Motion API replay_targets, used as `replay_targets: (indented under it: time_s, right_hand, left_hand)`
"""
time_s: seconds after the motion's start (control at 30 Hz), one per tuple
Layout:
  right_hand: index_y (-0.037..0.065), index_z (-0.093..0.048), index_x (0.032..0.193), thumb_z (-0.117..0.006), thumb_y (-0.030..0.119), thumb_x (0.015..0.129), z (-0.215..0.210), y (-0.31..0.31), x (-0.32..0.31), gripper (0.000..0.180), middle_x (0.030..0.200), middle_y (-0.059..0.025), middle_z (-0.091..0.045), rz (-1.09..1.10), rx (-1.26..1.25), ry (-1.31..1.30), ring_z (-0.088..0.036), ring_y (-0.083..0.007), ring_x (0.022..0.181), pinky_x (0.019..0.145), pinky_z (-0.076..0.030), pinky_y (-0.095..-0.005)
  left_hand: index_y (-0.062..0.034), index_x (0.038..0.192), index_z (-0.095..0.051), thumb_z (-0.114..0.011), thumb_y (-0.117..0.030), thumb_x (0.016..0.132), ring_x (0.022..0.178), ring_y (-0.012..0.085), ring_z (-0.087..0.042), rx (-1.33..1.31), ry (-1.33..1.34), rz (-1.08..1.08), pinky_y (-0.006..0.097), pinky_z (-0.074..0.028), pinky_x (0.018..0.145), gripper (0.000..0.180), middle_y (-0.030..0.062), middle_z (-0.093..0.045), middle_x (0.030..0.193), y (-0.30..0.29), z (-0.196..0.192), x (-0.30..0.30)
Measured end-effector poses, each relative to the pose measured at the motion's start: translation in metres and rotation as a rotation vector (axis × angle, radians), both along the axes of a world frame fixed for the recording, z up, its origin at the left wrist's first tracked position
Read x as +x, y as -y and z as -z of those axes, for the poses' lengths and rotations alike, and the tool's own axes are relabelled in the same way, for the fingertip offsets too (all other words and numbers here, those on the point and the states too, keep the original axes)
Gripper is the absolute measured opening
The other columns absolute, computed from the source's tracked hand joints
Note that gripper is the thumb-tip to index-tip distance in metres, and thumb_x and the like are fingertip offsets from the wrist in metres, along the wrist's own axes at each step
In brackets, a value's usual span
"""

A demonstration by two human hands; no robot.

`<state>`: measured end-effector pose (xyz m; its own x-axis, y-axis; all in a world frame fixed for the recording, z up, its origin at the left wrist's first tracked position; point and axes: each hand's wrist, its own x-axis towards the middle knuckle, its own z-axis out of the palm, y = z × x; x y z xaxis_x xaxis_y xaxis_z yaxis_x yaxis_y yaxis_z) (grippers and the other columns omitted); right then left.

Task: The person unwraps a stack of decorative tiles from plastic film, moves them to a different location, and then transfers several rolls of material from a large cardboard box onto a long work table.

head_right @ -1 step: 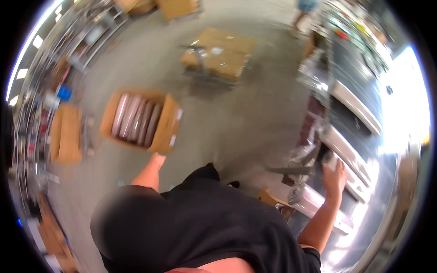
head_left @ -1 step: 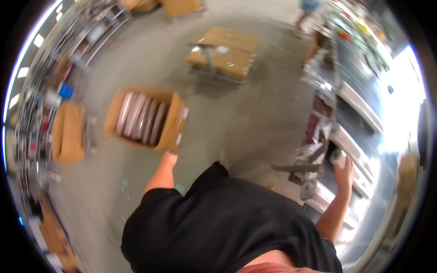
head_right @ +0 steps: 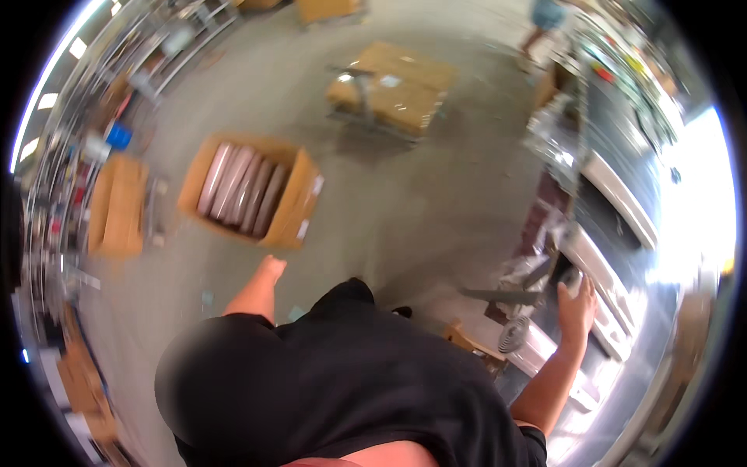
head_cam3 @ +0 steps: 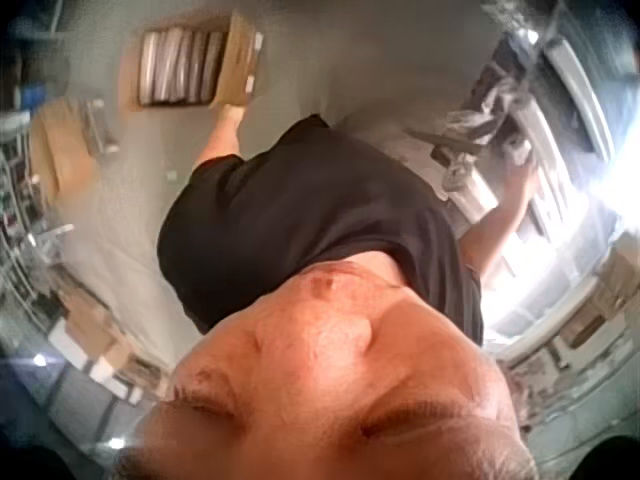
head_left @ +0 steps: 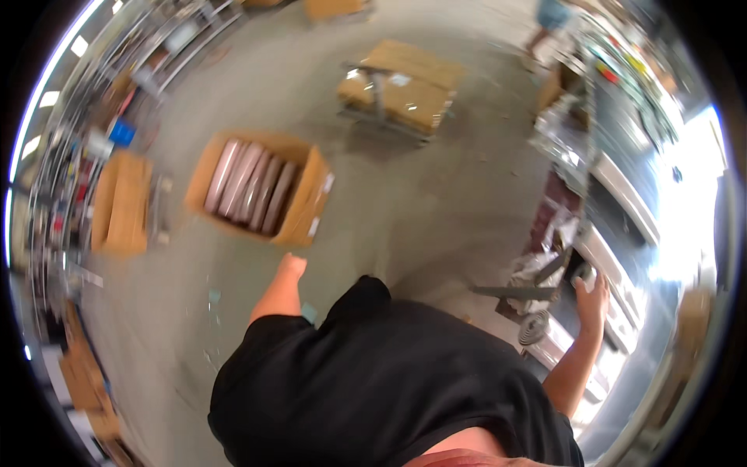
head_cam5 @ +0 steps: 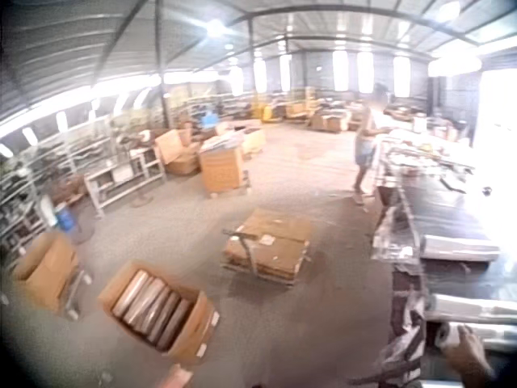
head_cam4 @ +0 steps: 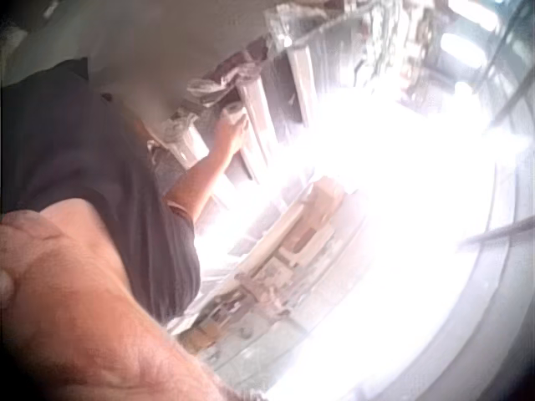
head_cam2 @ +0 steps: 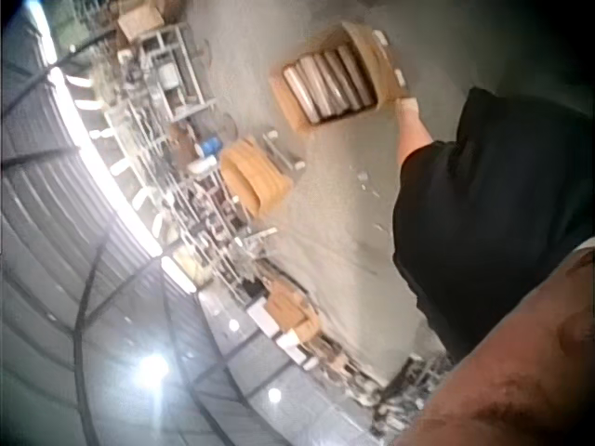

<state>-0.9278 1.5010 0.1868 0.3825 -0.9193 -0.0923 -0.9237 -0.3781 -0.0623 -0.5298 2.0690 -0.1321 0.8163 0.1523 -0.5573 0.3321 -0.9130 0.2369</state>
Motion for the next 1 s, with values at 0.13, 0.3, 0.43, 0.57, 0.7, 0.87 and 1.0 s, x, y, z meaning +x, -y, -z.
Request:
replay_targets:
  time_s: [0.13,0.3,0.43,0.57,0.7,0.87,1.0]
  right_hand:
    - [0.000,-0.047,0.137,-0.067,0.032,0.084,0.008,-0.044,0.073,0.065,0.140,-0.0232,-0.047,-0.281,-0.017,0.126,-0.042,-0.0385,0.132,0.111,-0.033,-0.0442]
    - [-0.001,-0.051,0.134,-0.068,0.030,0.084,0.077,-0.141,0.189,0.061,0.137,-0.0211,-0.051,-0.519,0.103,0.113,-0.045,-0.0363,0.130,0.110,-0.034,-0.0431]
    - [0.002,-0.051,0.134,-0.068,0.041,0.081,0.121,-0.247,0.254,0.068,0.136,-0.0201,-0.053,-0.509,0.330,0.002,-0.048,-0.0348,0.129,0.108,-0.038,-0.0420]
    - [0.009,-0.050,0.138,-0.064,0.046,0.084,0.120,-0.317,0.301,0.067,0.137,-0.0144,-0.054,-0.601,0.596,-0.166,-0.049,-0.0322,0.128,0.105,-0.041,-0.0416]
    - [0.012,-0.049,0.139,-0.064,0.035,0.085,0.139,-0.315,0.291,0.060,0.131,-0.0130,-0.058,-0.510,0.641,-0.225,-0.054,-0.0316,0.122,0.100,-0.045,-0.0421]
    - [0.014,-0.052,0.136,-0.059,0.015,0.080,0.123,-0.301,0.270,0.057,0.127,-0.0120,-0.061,-0.361,0.659,-0.151,-0.058,-0.0297,0.118,0.095,-0.049,-0.0400]
    - [0.012,-0.055,0.133,-0.063,0.023,0.080,0.146,-0.267,0.275,0.055,0.128,-0.0114,-0.061,-0.324,0.690,-0.122,-0.056,-0.0286,0.121,0.099,-0.047,-0.0399]
  left_hand:
    - [0.0069,0.131,-0.050,-0.064,-0.028,0.081,0.125,0.0389,-0.050,-0.087,-0.102,-0.069,0.040,-0.041,0.105,0.062,0.0281,-0.058,0.126,-0.080,-0.005,-0.046]
    - [0.0074,0.136,-0.043,-0.064,-0.035,0.086,0.124,0.0409,-0.050,-0.028,-0.106,0.039,0.041,-0.041,0.105,0.069,0.0263,-0.056,0.130,-0.179,0.008,-0.065]
    - [-0.0016,0.147,-0.027,-0.068,-0.031,0.086,0.110,0.0345,-0.062,-0.218,-0.243,0.196,0.042,-0.051,0.091,0.079,0.0214,-0.062,0.123,-0.245,-0.017,-0.020]
    - [-0.0028,0.128,-0.047,-0.054,-0.040,0.092,0.107,0.0322,-0.063,-0.075,-0.249,0.288,0.042,-0.046,0.097,0.052,0.0180,-0.066,0.113,-0.359,0.031,-0.008]
    - [-0.0028,0.116,-0.060,-0.044,-0.046,0.096,0.105,0.0310,-0.064,0.209,-0.268,0.678,0.043,-0.042,0.101,0.050,0.0163,-0.069,0.108,-0.400,0.055,0.026]
    - [0.0017,0.121,-0.054,-0.050,-0.044,0.094,0.107,0.0336,-0.063,-0.378,-0.207,-0.023,0.044,-0.041,0.102,0.053,0.0199,-0.065,0.114,-0.300,0.037,0.058]
    - [0.0054,0.126,-0.049,-0.055,-0.042,0.093,0.109,0.0357,-0.061,-0.510,-0.259,0.053,0.046,-0.040,0.102,0.059,0.0228,-0.062,0.119,-0.215,0.015,0.071]
